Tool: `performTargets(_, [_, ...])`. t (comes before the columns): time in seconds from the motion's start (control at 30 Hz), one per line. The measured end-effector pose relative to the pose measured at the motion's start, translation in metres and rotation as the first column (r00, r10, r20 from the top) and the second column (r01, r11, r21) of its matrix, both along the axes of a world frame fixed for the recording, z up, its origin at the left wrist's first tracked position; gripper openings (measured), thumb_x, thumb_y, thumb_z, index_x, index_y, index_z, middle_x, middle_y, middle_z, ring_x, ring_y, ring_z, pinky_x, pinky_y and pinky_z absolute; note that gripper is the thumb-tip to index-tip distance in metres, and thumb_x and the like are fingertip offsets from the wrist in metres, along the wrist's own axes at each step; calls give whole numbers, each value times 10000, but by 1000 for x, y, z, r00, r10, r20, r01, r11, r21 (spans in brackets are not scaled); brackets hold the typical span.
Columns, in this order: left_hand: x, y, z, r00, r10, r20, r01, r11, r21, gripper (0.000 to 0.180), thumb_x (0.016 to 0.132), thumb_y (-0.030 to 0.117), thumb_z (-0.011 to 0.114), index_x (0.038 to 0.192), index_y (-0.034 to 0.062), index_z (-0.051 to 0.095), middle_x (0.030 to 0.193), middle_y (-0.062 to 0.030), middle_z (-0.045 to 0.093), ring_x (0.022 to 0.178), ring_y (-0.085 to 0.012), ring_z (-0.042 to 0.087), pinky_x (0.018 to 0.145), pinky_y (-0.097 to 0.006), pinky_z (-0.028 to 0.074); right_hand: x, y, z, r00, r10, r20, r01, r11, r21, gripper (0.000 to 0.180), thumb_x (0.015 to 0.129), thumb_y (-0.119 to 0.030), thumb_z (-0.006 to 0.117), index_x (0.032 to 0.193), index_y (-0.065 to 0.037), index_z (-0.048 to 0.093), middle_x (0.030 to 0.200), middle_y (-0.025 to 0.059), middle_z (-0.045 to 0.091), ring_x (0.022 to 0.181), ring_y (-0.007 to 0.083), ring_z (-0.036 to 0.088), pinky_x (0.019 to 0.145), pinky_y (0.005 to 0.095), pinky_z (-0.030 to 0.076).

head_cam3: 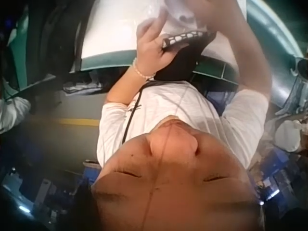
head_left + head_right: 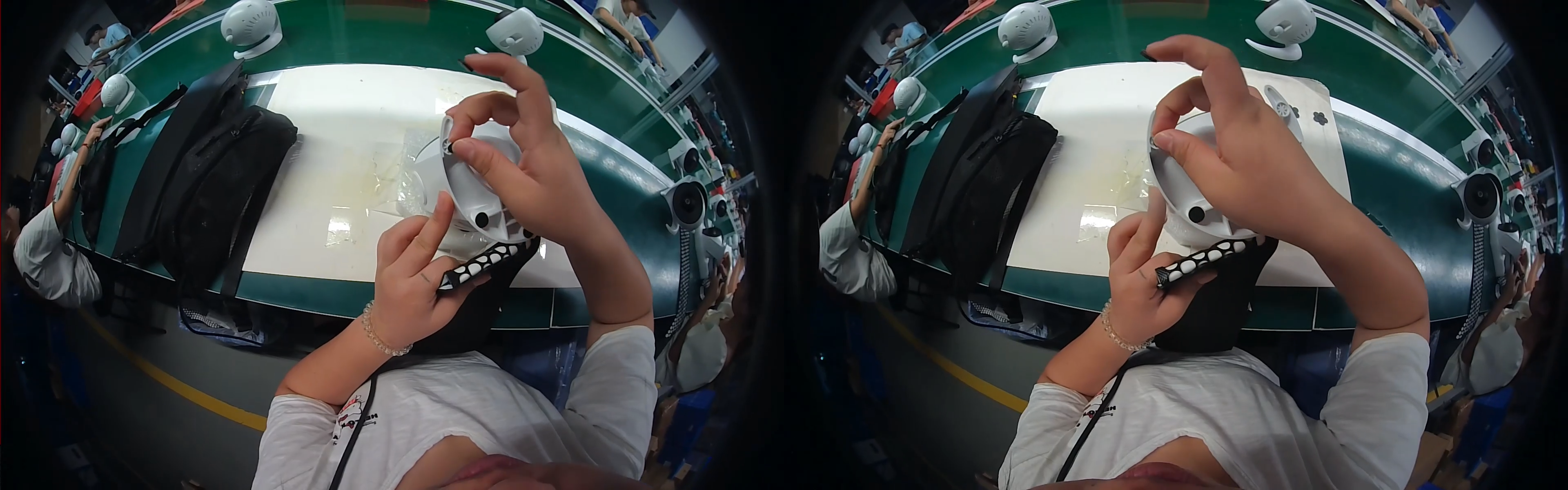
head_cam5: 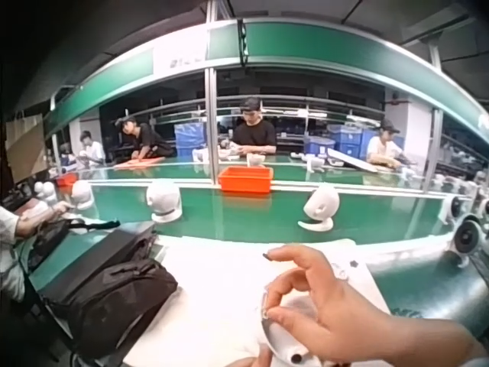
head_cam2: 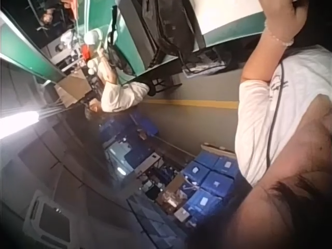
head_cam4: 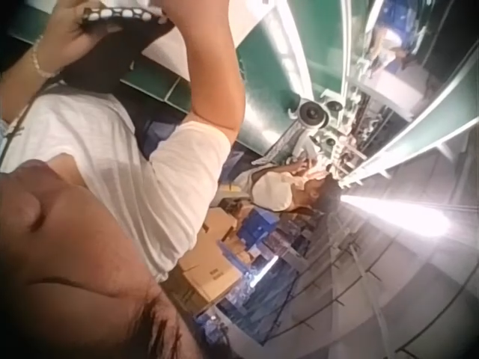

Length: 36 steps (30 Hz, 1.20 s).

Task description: Manually assembling the base components of security camera housings on a production line.

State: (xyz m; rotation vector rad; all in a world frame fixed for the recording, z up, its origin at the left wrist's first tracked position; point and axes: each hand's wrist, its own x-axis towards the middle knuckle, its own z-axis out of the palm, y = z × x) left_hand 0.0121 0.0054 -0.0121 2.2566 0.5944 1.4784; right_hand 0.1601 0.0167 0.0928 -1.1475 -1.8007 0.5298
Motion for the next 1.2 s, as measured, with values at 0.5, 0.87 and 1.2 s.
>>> performTargets(0.5, [-1, 0, -2, 1000, 5, 15, -5, 1000, -4, 233, 570, 156, 736, 641, 35, 550, 1294, -180, 417, 914, -263, 489, 792, -313, 372, 37, -16, -6, 948, -238, 213, 163, 935, 316, 279, 782, -93, 599, 1054, -78, 538, 1067, 74, 571, 1051, 191, 510, 925, 324, 285])
performTargets(0.87, [1, -2, -2, 1000, 14, -5, -14, 1000, -11, 244, 559, 146, 763, 669, 31, 578, 1293, -190, 412, 921, -264, 475, 795, -296, 387, 80, -10, -29, 937, -294, -190, 298, 954, -4, 110, 833, -130, 546, 886, -40, 580, 1090, 59, 524, 978, 149, 483, 853, 277, 377])
performTargets(1.2, [1, -3, -3, 1000, 9, -24, -10, 1000, -22, 238, 560, 145, 764, 682, 33, 593, 1296, -185, 410, 914, -261, 471, 790, -291, 390, 80, -11, -27, 888, -431, 162, 353, 863, 362, 101, 797, -110, 563, 865, -47, 602, 974, 70, 594, 1023, 238, 502, 854, 330, 378])
